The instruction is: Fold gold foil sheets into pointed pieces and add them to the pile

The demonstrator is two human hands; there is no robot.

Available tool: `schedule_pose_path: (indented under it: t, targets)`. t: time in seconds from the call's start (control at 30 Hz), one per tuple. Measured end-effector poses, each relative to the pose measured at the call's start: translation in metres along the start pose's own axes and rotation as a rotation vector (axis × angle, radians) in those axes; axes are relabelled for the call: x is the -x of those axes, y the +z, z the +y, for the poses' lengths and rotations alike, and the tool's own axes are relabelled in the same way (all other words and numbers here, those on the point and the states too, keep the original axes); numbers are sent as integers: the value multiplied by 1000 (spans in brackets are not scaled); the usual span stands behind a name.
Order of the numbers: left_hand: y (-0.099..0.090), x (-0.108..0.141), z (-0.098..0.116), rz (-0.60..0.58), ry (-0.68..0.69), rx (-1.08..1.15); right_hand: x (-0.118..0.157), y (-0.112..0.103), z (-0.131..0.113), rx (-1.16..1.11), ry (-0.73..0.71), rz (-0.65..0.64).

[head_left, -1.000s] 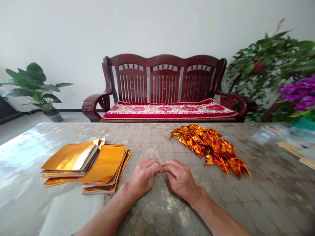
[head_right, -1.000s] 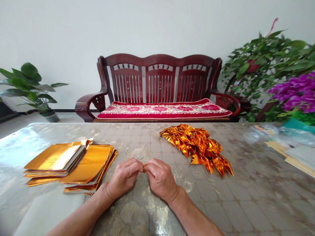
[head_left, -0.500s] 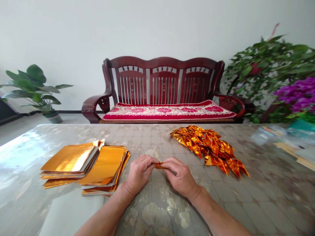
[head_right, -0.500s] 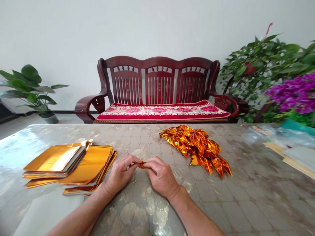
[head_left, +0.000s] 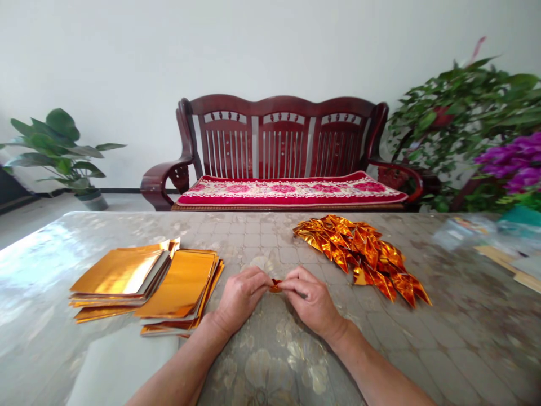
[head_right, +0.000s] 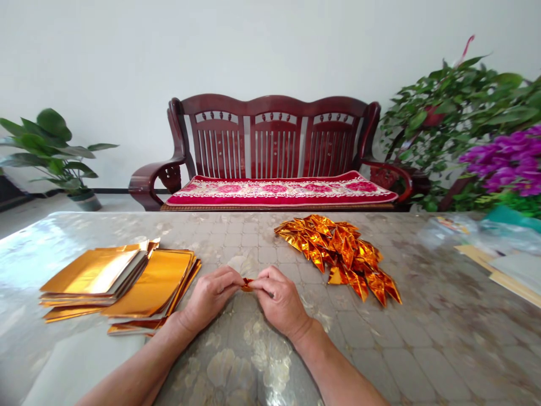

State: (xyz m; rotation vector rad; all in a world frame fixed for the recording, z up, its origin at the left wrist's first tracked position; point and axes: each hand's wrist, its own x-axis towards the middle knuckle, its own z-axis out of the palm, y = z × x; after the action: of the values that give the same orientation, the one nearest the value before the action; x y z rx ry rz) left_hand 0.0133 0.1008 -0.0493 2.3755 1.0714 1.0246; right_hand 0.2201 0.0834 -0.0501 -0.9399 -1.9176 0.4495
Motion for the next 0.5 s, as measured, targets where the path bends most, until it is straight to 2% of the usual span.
schedule_pose_path:
  t: [0.5]
  targets:
    - [3,0,6,-56,-14,69,0,1,-1,12,16,-29]
